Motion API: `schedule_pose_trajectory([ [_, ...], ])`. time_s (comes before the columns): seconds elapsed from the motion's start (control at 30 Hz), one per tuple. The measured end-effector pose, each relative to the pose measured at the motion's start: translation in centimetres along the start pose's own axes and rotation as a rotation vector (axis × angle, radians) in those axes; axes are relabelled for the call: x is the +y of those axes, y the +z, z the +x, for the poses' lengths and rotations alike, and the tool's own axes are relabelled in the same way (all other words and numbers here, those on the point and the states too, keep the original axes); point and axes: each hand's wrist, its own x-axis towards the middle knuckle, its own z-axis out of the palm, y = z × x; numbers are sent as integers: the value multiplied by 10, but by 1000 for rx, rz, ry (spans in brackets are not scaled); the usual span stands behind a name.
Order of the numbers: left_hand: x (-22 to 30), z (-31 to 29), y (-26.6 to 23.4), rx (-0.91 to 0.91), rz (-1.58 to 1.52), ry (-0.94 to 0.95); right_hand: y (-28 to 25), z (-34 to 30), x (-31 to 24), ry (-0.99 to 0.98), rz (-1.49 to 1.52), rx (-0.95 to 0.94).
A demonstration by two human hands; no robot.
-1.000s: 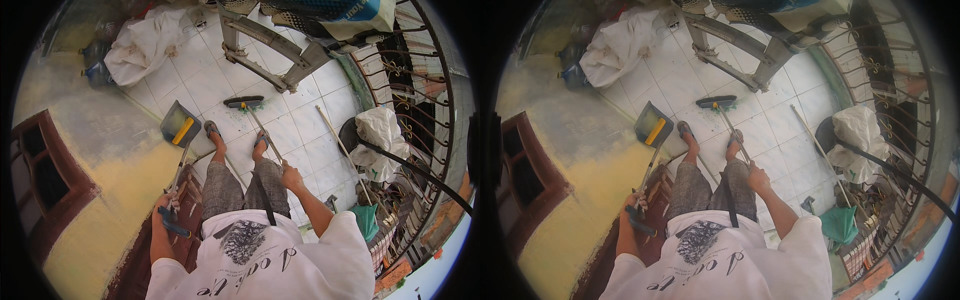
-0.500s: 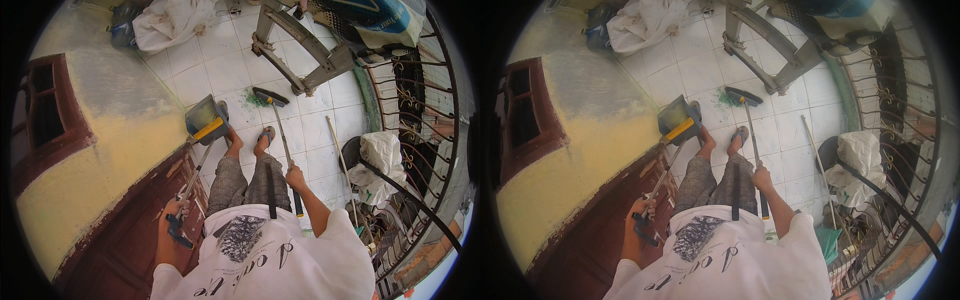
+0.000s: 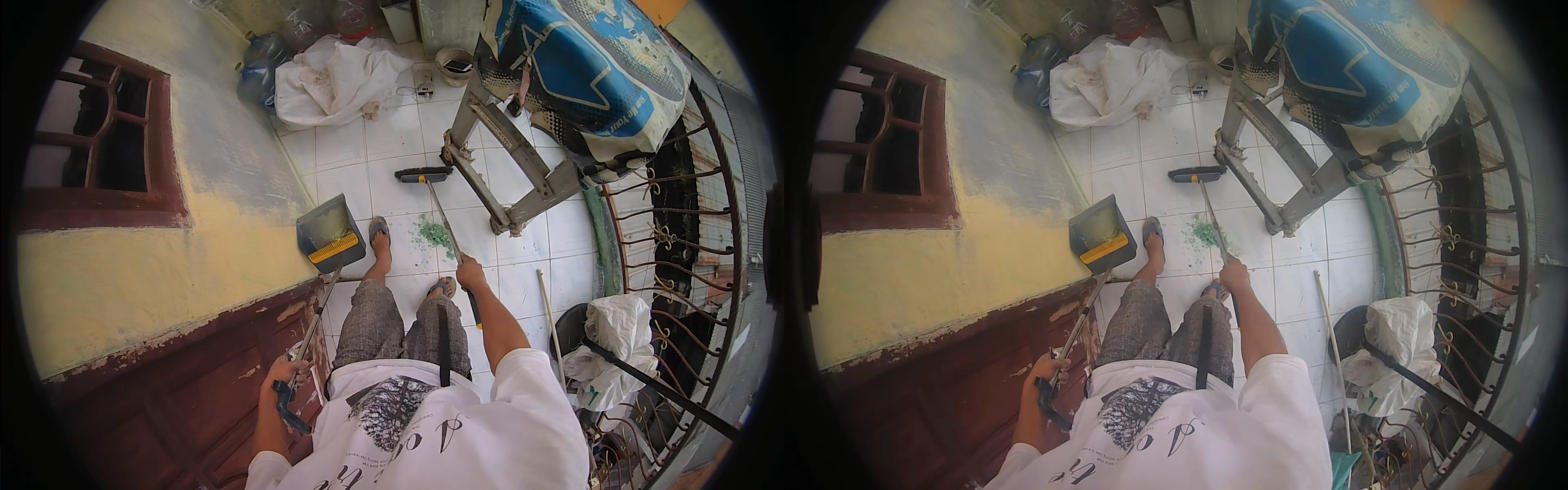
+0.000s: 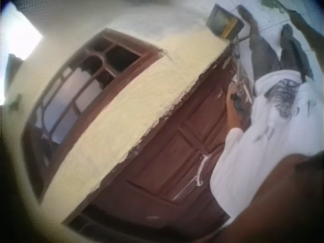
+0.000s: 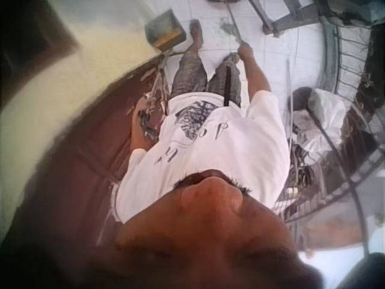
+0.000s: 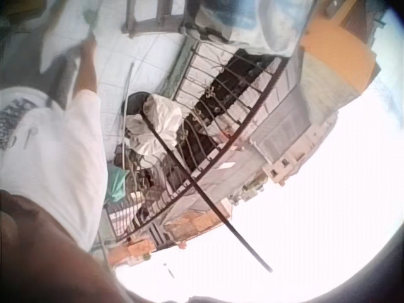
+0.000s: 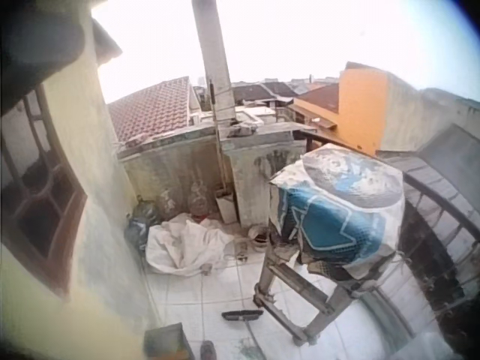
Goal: The person sweeps green debris on a tiled balcony floor using a broom and dustpan. They briefly move a large sack and a ladder to clear the area, then continue sweeping the debris into the dustpan.
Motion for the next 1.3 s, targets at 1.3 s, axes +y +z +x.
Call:
schedule_pose_trajectory([
  [1.3,-293,-96,23,11,117,-97,-8,-182,149,29,-500,-158],
])
